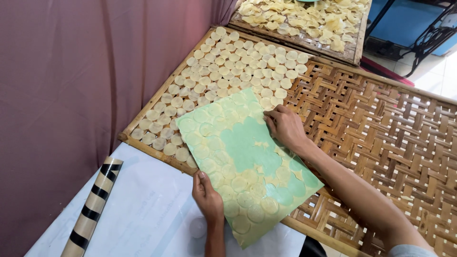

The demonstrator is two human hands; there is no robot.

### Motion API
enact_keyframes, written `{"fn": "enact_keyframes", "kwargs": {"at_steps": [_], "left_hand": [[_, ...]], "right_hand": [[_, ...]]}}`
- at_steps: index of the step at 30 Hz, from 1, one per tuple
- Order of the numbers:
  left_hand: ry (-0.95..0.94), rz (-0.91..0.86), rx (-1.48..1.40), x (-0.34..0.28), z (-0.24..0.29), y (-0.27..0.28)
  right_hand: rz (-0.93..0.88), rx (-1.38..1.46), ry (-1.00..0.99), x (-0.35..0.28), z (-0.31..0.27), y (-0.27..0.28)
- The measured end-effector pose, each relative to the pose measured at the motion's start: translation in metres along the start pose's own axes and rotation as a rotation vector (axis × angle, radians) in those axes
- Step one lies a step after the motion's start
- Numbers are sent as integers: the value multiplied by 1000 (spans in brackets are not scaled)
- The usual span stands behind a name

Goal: The person picks thin dough circles from a plastic sheet and arranges them onto a bamboo tray for drying.

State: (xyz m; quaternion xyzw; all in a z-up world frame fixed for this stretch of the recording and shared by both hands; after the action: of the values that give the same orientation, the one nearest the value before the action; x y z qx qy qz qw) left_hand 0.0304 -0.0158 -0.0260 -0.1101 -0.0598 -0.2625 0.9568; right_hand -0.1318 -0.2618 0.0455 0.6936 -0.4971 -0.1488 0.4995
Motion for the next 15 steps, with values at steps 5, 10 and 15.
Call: {"fn": "enact_keyframes", "kwargs": {"at_steps": [5, 10, 15], "left_hand": [[8, -2, 12, 1, 12, -4], [1, -6, -2, 1, 15, -4], [12, -10, -17, 2, 13, -4]], "right_hand": [[32, -125, -2, -1, -9, -3], [-24, 24, -87, 4, -9, 3], [-78, 175, -138, 10, -2, 5]]}}
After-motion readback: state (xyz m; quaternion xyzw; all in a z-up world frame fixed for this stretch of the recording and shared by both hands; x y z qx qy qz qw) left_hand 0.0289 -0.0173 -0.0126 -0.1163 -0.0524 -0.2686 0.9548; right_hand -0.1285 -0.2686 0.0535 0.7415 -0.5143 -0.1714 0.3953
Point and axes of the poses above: each hand's wrist, its own x-axis towards the middle knuckle, its own y-axis out of the back of the hand, z = x × y, the point moved 3 cm from there along x, towards the middle knuckle, and after that the axes turned 9 degrees about -y, right-handed, at the moved point
